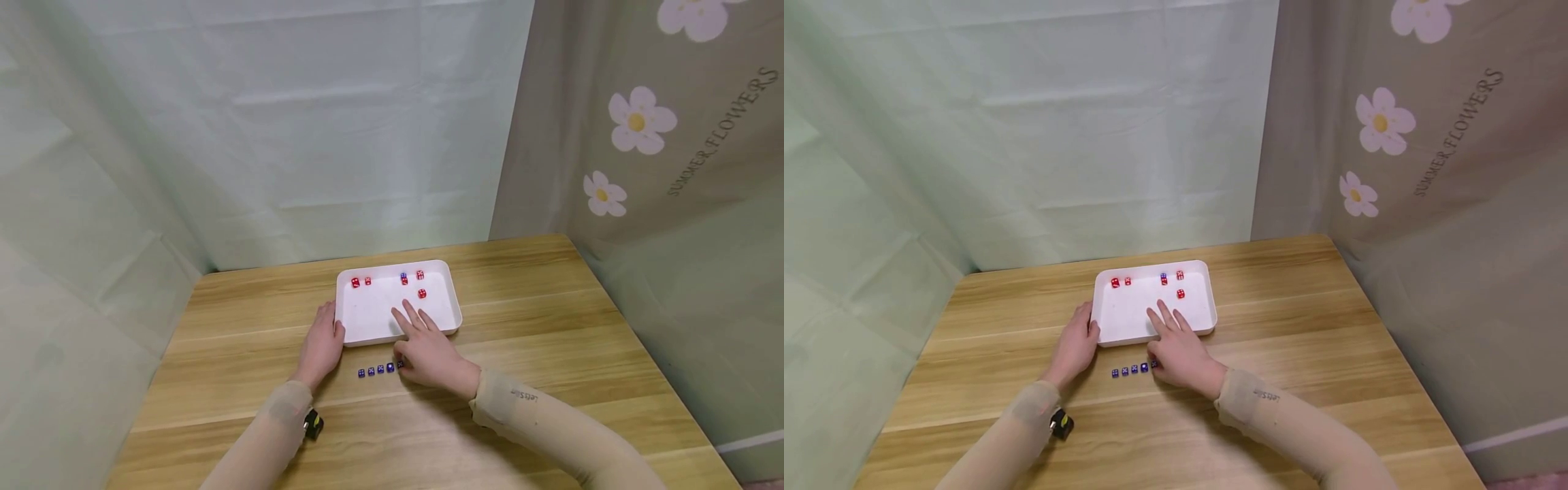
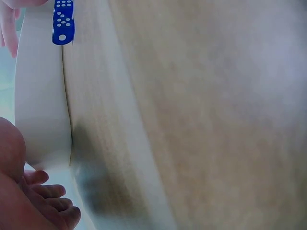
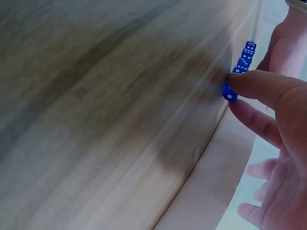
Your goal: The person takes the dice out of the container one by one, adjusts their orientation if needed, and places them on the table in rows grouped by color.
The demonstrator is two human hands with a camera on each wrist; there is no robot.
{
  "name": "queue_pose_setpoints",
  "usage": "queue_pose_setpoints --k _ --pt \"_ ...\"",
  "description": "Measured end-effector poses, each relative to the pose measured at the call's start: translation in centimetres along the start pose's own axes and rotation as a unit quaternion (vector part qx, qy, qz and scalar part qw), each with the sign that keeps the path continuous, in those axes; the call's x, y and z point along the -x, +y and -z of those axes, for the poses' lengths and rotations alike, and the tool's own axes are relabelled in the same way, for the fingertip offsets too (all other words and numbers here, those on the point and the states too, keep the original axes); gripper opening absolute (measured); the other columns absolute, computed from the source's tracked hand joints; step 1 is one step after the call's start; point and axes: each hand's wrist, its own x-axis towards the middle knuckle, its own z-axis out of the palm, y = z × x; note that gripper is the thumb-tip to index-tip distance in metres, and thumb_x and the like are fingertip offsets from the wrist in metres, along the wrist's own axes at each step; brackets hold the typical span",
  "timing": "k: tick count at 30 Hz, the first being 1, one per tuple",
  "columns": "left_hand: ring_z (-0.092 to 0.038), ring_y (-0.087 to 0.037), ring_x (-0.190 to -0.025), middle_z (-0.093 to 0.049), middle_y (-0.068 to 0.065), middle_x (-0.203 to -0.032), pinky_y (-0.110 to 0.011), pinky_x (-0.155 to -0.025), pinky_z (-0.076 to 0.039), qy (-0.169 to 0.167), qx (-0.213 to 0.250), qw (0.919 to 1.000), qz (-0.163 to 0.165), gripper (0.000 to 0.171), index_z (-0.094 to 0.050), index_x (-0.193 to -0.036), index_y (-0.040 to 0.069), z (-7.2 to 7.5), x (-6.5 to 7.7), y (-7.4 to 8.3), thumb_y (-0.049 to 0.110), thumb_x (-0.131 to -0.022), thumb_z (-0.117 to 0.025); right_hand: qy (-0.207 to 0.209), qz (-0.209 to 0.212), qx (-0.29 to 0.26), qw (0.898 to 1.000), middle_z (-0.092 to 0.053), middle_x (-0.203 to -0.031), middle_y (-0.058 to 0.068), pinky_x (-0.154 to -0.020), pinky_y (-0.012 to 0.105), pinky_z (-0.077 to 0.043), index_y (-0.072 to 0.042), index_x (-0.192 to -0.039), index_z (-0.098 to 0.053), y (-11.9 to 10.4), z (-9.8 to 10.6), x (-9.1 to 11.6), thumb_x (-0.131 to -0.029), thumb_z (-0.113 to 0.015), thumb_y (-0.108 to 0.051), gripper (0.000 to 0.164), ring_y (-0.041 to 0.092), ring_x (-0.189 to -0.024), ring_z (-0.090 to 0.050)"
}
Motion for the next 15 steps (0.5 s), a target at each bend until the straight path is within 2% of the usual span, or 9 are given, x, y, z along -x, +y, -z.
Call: queue_pose_setpoints --k 8,15 --pt "-0.022 -0.040 -0.161 -0.027 -0.026 -0.172 -0.054 -0.131 -0.019 -0.005 0.005 0.9999 0.007 0.059 -0.029 -0.166 -0.005 0.1 0.1 0.0 0.018 -0.113 -0.041 -0.003 0.002 -0.005 1.000 -0.029 -0.173 0.022 -0.131 0.057 -0.019 -0.027 -0.099 -0.080 -0.1 0.3 0.1 -0.087 -0.087 -0.035 0.017 0.044 -0.163 -0.010" --pt "-0.023 -0.040 -0.161 -0.029 -0.026 -0.171 -0.053 -0.131 -0.020 0.000 -0.001 1.0000 0.005 0.058 -0.031 -0.165 -0.005 -0.1 0.0 -0.1 0.018 -0.113 -0.041 0.013 -0.011 -0.045 0.999 -0.030 -0.172 0.022 -0.130 0.061 -0.022 -0.025 -0.105 -0.082 0.4 2.1 0.0 -0.092 -0.083 -0.037 0.018 0.044 -0.163 -0.009"
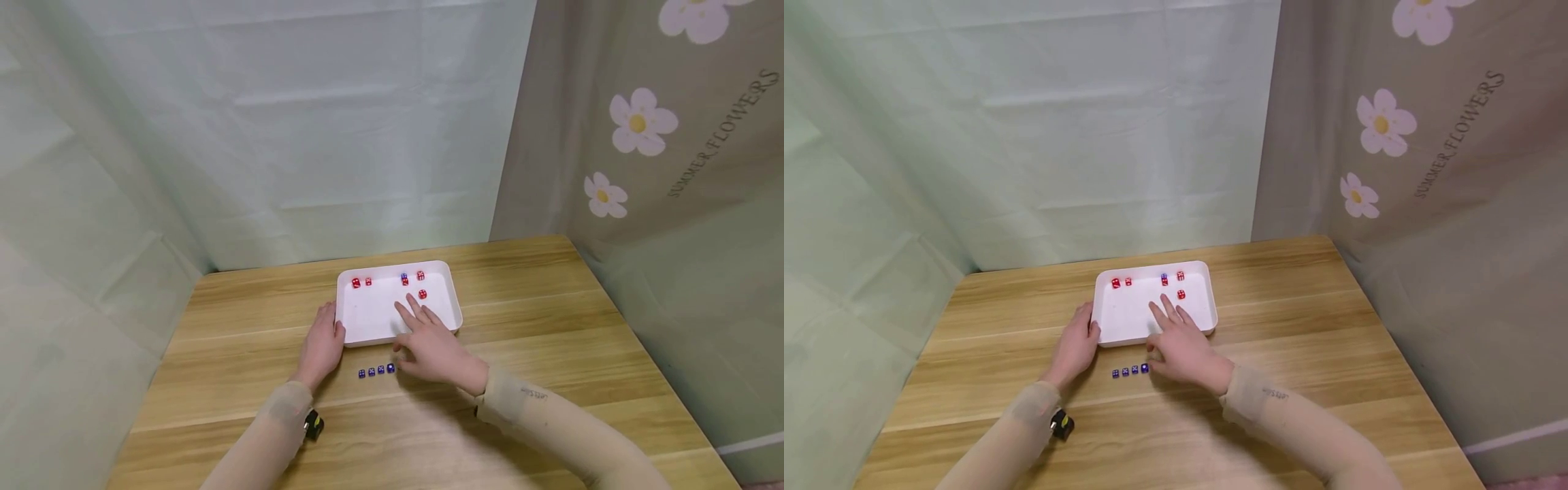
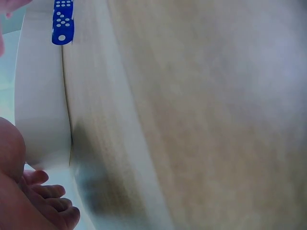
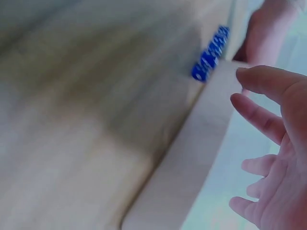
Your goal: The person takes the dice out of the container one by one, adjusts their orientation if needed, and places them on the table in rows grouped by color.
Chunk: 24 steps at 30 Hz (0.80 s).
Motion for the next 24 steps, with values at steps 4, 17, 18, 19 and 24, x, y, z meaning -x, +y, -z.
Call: queue_pose_setpoints --k 4,17,18,19,24 --pt "-0.023 -0.040 -0.161 -0.028 -0.025 -0.172 -0.054 -0.131 -0.020 0.002 0.003 1.0000 0.002 0.058 -0.031 -0.165 -0.005 0.0 0.0 -0.1 0.018 -0.113 -0.041 0.023 -0.026 0.003 0.999 -0.032 -0.171 0.023 -0.128 0.062 -0.024 -0.026 -0.101 -0.080 0.9 0.9 -0.8 -0.093 -0.081 -0.039 0.016 0.047 -0.162 -0.011" --pt "-0.023 -0.040 -0.160 -0.029 -0.026 -0.171 -0.054 -0.131 -0.021 0.002 0.003 1.0000 -0.002 0.058 -0.031 -0.165 -0.005 0.2 -0.1 0.0 0.019 -0.113 -0.042 0.048 -0.162 -0.002 0.986 -0.036 -0.167 0.028 -0.126 0.066 -0.026 -0.022 -0.103 -0.081 4.1 2.4 -6.1 -0.096 -0.078 -0.039 0.018 0.053 -0.159 -0.015" --pt "-0.024 -0.040 -0.160 -0.030 -0.026 -0.171 -0.054 -0.131 -0.021 0.002 0.004 1.0000 -0.002 0.058 -0.031 -0.165 -0.005 0.2 -0.1 0.0 0.019 -0.113 -0.042 0.049 -0.171 -0.001 0.984 -0.036 -0.167 0.028 -0.126 0.066 -0.026 -0.022 -0.104 -0.081 4.3 2.3 -6.5 -0.097 -0.078 -0.038 0.018 0.054 -0.159 -0.015" --pt "-0.024 -0.040 -0.160 -0.030 -0.026 -0.171 -0.054 -0.131 -0.021 0.002 0.003 1.0000 -0.002 0.058 -0.031 -0.165 -0.005 0.2 -0.1 -0.1 0.019 -0.113 -0.042 0.048 -0.179 -0.001 0.983 -0.035 -0.167 0.029 -0.126 0.067 -0.026 -0.022 -0.105 -0.082 4.6 2.3 -6.9 -0.097 -0.078 -0.038 0.018 0.054 -0.159 -0.015" --pt "-0.023 -0.040 -0.161 -0.030 -0.025 -0.171 -0.054 -0.130 -0.021 0.002 0.005 1.0000 -0.002 0.059 -0.031 -0.165 -0.004 -0.1 0.0 -0.2 0.019 -0.113 -0.042 0.036 -0.212 0.001 0.977 -0.031 -0.168 0.032 -0.127 0.067 -0.023 -0.019 -0.114 -0.082 5.8 1.8 -8.4 -0.099 -0.075 -0.035 0.023 0.054 -0.160 -0.012"
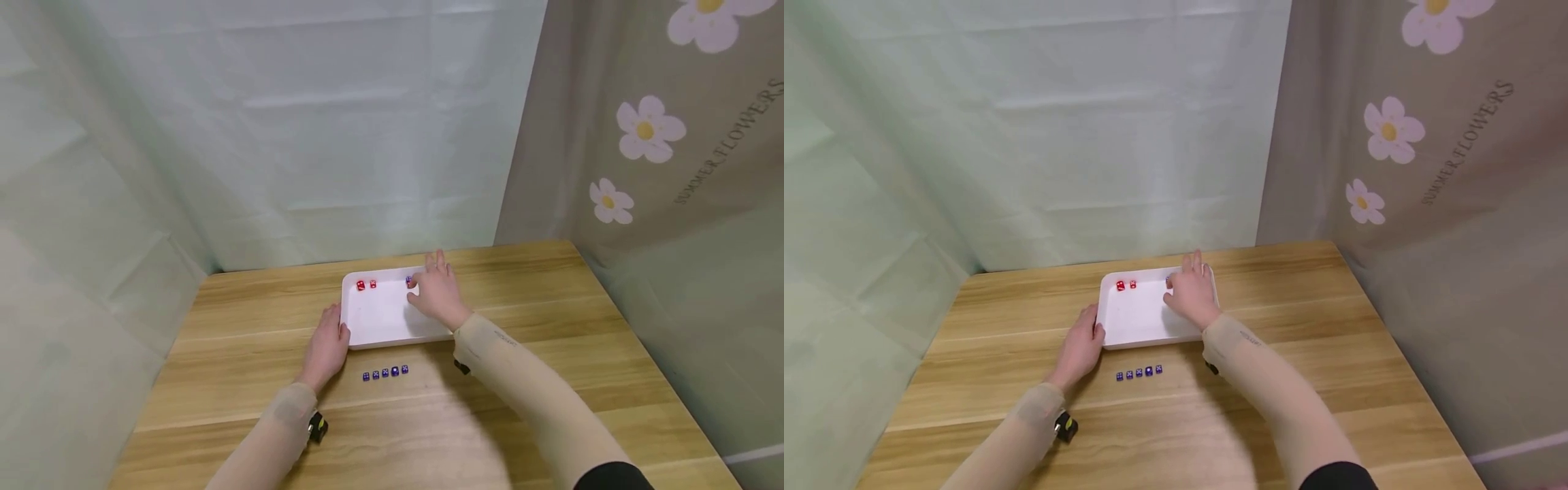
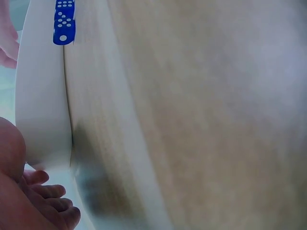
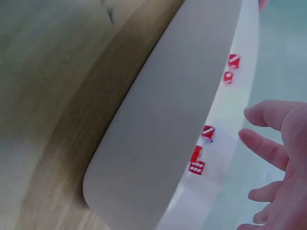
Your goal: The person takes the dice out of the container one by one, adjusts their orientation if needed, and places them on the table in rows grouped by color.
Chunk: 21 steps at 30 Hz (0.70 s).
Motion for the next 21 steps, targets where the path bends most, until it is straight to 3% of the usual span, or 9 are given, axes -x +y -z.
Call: queue_pose_setpoints --k 9,21 --pt "-0.024 -0.041 -0.160 -0.031 -0.026 -0.170 -0.054 -0.131 -0.021 0.006 -0.001 1.0000 -0.003 0.058 -0.033 -0.164 -0.006 0.0 0.0 0.2 0.019 -0.112 -0.043 0.000 -0.031 0.012 0.999 -0.035 -0.165 0.033 -0.127 0.067 -0.024 -0.016 -0.111 -0.084 0.3 -0.3 -2.0 -0.099 -0.075 -0.035 0.024 0.055 -0.159 -0.011" --pt "-0.024 -0.040 -0.160 -0.031 -0.026 -0.171 -0.053 -0.131 -0.022 0.001 -0.004 1.0000 -0.003 0.058 -0.032 -0.164 -0.006 -0.1 0.0 0.3 0.019 -0.113 -0.044 -0.037 -0.096 0.093 0.990 -0.028 -0.172 0.026 -0.130 0.063 -0.017 -0.020 -0.098 -0.084 -0.7 -1.7 -4.5 -0.099 -0.072 -0.043 0.027 0.047 -0.162 -0.008"
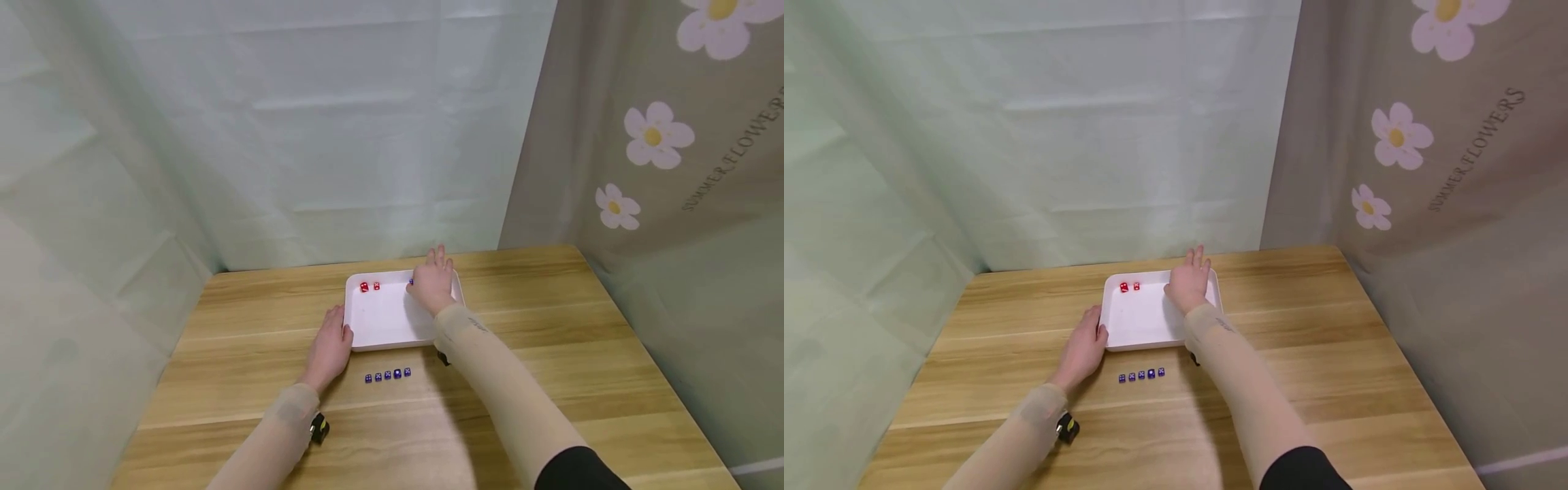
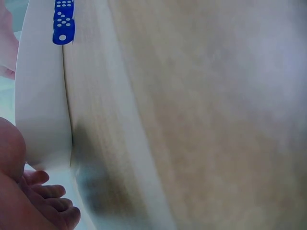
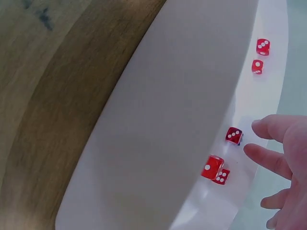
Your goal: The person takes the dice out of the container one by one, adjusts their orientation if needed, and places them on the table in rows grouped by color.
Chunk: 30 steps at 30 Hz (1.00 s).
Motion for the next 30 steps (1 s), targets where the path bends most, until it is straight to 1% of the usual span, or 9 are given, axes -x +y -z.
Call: queue_pose_setpoints --k 5,8,14,21,26,30 --pt "-0.025 -0.042 -0.160 -0.030 -0.027 -0.170 -0.054 -0.130 -0.022 0.004 -0.006 1.0000 -0.002 0.058 -0.032 -0.163 -0.008 0.0 0.0 -0.1 0.018 -0.112 -0.043 -0.011 -0.002 0.018 1.000 -0.025 -0.173 0.024 -0.131 0.063 -0.015 -0.016 -0.099 -0.084 -0.5 -0.2 -0.7 -0.101 -0.070 -0.045 0.032 0.046 -0.163 -0.004" --pt "-0.025 -0.042 -0.160 -0.031 -0.028 -0.170 -0.054 -0.130 -0.022 0.004 -0.006 1.0000 -0.002 0.059 -0.032 -0.164 -0.008 0.1 0.0 -0.1 0.018 -0.112 -0.043 -0.012 -0.002 0.023 1.000 -0.025 -0.173 0.024 -0.130 0.063 -0.015 -0.016 -0.101 -0.084 -0.6 -0.4 -1.0 -0.102 -0.069 -0.044 0.032 0.046 -0.163 -0.002" --pt "-0.024 -0.040 -0.160 -0.030 -0.026 -0.171 -0.054 -0.131 -0.021 0.003 -0.002 1.0000 0.004 0.059 -0.031 -0.164 -0.007 0.2 0.1 0.1 0.019 -0.112 -0.043 -0.011 -0.007 0.015 1.000 -0.026 -0.173 0.023 -0.130 0.063 -0.016 -0.016 -0.105 -0.084 -0.6 -0.6 -1.3 -0.102 -0.069 -0.043 0.031 0.045 -0.163 -0.004" --pt "-0.025 -0.039 -0.160 -0.031 -0.025 -0.171 -0.053 -0.131 -0.022 0.006 0.001 1.0000 0.004 0.059 -0.032 -0.164 -0.006 0.1 0.1 0.0 0.020 -0.112 -0.043 -0.004 -0.013 0.025 1.000 -0.029 -0.172 0.023 -0.130 0.063 -0.018 -0.014 -0.099 -0.084 -0.9 -0.7 -1.4 -0.103 -0.066 -0.047 0.038 0.046 -0.163 -0.007" --pt "-0.025 -0.040 -0.160 -0.032 -0.025 -0.170 -0.054 -0.130 -0.022 0.007 0.006 0.9999 0.005 0.059 -0.033 -0.164 -0.005 0.1 0.1 0.1 0.020 -0.112 -0.044 0.005 -0.016 0.035 0.999 -0.032 -0.171 0.022 -0.130 0.063 -0.018 -0.013 -0.100 -0.084 -0.9 -0.9 -1.4 -0.104 -0.065 -0.049 0.040 0.046 -0.163 -0.009" --pt "-0.025 -0.040 -0.160 -0.031 -0.025 -0.171 -0.054 -0.130 -0.023 0.006 0.008 0.9999 0.004 0.058 -0.033 -0.164 -0.005 0.1 0.2 0.2 0.020 -0.112 -0.045 0.017 -0.021 0.030 0.999 -0.035 -0.170 0.021 -0.130 0.062 -0.019 -0.013 -0.095 -0.082 -0.6 -1.4 -1.5 -0.103 -0.065 -0.048 0.040 0.046 -0.162 -0.011"
